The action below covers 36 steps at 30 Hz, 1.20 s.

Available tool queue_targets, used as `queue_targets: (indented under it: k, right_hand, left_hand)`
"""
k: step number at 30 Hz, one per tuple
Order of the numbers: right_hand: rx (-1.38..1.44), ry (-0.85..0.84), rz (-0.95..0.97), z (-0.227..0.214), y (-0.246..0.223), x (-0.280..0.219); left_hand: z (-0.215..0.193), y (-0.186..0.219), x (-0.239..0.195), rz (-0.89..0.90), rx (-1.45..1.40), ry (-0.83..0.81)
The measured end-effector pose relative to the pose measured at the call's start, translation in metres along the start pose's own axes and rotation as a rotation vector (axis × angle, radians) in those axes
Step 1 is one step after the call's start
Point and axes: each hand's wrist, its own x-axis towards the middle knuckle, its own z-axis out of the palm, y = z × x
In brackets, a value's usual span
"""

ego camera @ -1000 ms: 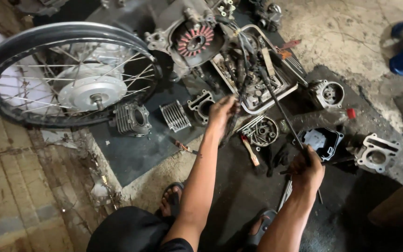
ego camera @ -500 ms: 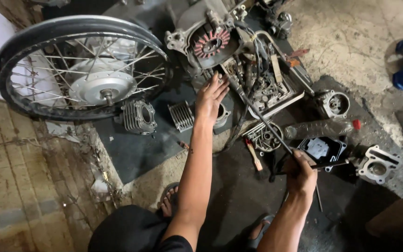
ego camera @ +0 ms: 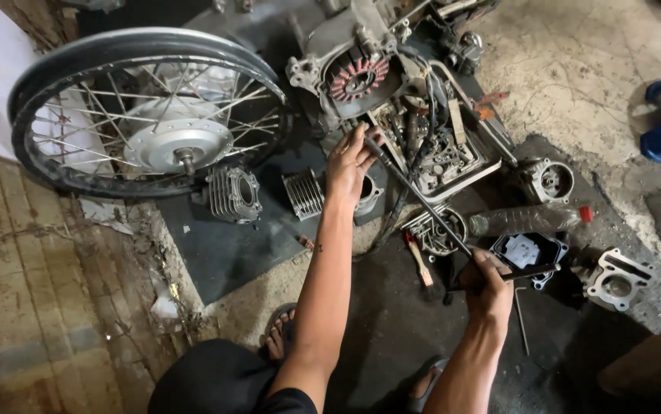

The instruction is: The person works on a disassembled motorcycle engine, using a wrench to tighten bolts on the stator area. They manipulate wires and handle various engine components laid out on the floor.

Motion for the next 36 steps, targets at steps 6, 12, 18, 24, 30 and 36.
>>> queue_targets:
  k: [6, 12, 18, 24, 30, 36]
  right_hand:
    - [0.012, -0.02, 0.0, 0.017, -0.001, -0.002]
    - [0.027, -0.032, 0.004, 0.019, 0.004, -0.003]
    - [0.042, -0.04, 0.005, 0.022, 0.007, -0.004]
    - [-0.128, -0.071, -0.058, 0.045, -0.011, -0.012]
    - [-0.122, -0.086, -0.032, 0.047, -0.008, -0.013]
    - [0.104, -0.075, 0.053, 0.024, 0.009, -0.001]
  left_hand:
    - [0.002, 0.01, 0.002, 0.049, 0.026, 0.005]
    - [-0.001, 0.011, 0.006, 0.047, 0.031, -0.005]
    - [-0.009, 0.009, 0.013, 0.046, 0.042, 0.007]
    - [-0.004, 0.017, 0.016, 0.023, 0.016, 0.102]
    - [-0.001, 0.028, 0.015, 0.015, 0.058, 0.082]
    - [0.0, 0.018, 0.021, 0.011, 0.048, 0.013]
